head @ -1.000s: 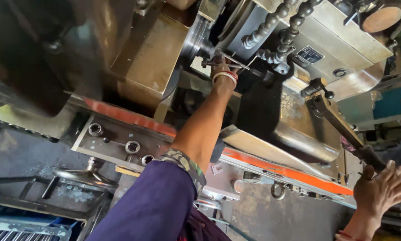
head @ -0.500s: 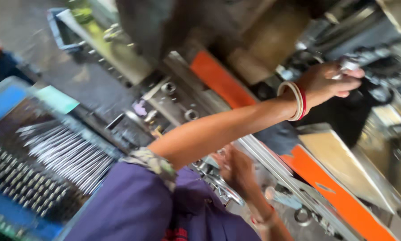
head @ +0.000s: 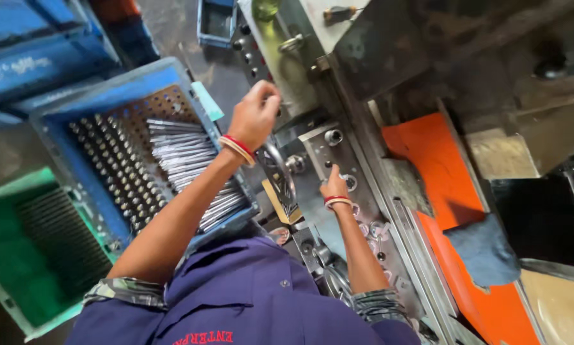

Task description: The person repeatedly picks metal rods from a blue crate, inserts them into a metal forming machine, and operates a lever to process each rod. The processed rods are returned to the crate. The person wears flip-flops and a purple shirt with red text.

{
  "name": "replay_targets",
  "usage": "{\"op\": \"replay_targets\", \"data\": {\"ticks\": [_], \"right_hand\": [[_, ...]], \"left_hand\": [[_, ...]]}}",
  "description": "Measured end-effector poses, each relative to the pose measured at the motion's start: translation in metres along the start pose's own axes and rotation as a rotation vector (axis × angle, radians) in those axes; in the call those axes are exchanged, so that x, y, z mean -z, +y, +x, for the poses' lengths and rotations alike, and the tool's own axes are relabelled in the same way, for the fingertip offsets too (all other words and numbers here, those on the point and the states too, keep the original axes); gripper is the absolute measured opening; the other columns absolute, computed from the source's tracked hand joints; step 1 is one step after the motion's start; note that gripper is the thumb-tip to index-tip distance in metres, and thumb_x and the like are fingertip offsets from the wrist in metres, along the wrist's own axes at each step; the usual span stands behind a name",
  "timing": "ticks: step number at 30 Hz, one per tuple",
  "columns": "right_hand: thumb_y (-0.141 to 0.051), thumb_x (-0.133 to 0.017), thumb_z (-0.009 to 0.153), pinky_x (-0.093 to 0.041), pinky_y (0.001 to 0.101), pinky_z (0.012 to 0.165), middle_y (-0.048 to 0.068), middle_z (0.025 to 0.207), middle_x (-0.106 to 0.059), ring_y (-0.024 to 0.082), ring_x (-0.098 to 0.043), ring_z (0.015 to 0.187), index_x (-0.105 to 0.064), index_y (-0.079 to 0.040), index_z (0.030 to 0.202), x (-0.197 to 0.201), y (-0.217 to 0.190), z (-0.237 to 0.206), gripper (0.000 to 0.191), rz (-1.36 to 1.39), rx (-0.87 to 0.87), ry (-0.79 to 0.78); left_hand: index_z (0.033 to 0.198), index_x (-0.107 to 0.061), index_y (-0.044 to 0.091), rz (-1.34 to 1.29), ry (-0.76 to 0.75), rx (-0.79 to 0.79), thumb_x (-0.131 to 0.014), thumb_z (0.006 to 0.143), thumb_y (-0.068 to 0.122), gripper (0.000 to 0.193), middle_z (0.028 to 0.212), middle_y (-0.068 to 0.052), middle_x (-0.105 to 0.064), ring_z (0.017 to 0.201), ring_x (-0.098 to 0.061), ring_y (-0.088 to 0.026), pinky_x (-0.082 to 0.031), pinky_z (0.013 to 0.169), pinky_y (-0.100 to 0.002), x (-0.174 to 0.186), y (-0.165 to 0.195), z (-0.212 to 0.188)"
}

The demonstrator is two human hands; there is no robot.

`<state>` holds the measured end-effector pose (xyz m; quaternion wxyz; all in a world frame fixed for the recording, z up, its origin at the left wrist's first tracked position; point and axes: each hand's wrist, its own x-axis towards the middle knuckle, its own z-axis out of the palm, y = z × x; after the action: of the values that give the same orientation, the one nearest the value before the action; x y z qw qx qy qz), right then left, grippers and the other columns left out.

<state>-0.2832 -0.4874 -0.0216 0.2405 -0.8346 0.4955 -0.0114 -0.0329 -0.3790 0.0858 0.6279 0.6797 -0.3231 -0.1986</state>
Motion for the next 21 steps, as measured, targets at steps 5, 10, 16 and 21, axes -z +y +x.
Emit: {"op": "replay_targets", "data": {"ticks": [5, 10, 16, 21], "right_hand": [[-0.027, -0.062, 0.103, -0.053, 0.0352, 0.071, 0.013, 0.09, -0.074, 0.024, -0.07, 0.082, -0.071, -0.005, 0.103, -0.003, -0.081, -0.023, 0.024, 0.412, 0.353, -0.043], [-0.03, -0.051, 0.114, -0.031, 0.022, 0.053, -0.004, 0.07, -0.047, 0.002, -0.038, 0.06, -0.061, -0.005, 0.089, -0.012, -0.17, -0.043, 0.037, 0.921, 0.316, -0.069], [-0.033, -0.051, 0.109, -0.028, 0.0219, 0.041, -0.007, 0.059, -0.043, 0.002, -0.038, 0.045, -0.056, -0.01, 0.081, -0.026, -0.197, -0.038, 0.037, 1.292, 0.124, -0.314], [-0.022, -0.053, 0.114, -0.041, 0.0307, 0.055, 0.003, 0.078, -0.054, 0.017, -0.052, 0.064, -0.057, -0.009, 0.094, -0.037, -0.199, -0.043, 0.024, 0.598, 0.739, 0.162]], "left_hand": [[0.072, -0.07, 0.0, -0.156, 0.065, 0.296, -0.076, 0.094, 0.031, 0.039, 0.061, 0.001, -0.058, 0.057, -0.047, -0.005, -0.037, 0.051, -0.028, 0.035, -0.073, -0.023], [0.07, -0.07, -0.001, -0.297, 0.091, 0.368, -0.078, 0.09, 0.03, 0.038, 0.06, 0.004, -0.061, 0.055, -0.049, -0.003, -0.037, 0.05, -0.025, 0.049, -0.076, -0.036], [0.073, -0.071, 0.001, -0.059, 0.27, 0.134, -0.076, 0.091, 0.031, 0.035, 0.061, 0.003, -0.065, 0.056, -0.06, -0.004, -0.045, 0.053, -0.024, 0.063, -0.059, -0.05], [0.075, -0.07, 0.005, -0.396, -0.147, 0.511, -0.077, 0.094, 0.033, 0.034, 0.059, 0.003, -0.054, 0.049, -0.046, -0.009, -0.032, 0.045, -0.028, 0.099, -0.072, -0.043]]}}
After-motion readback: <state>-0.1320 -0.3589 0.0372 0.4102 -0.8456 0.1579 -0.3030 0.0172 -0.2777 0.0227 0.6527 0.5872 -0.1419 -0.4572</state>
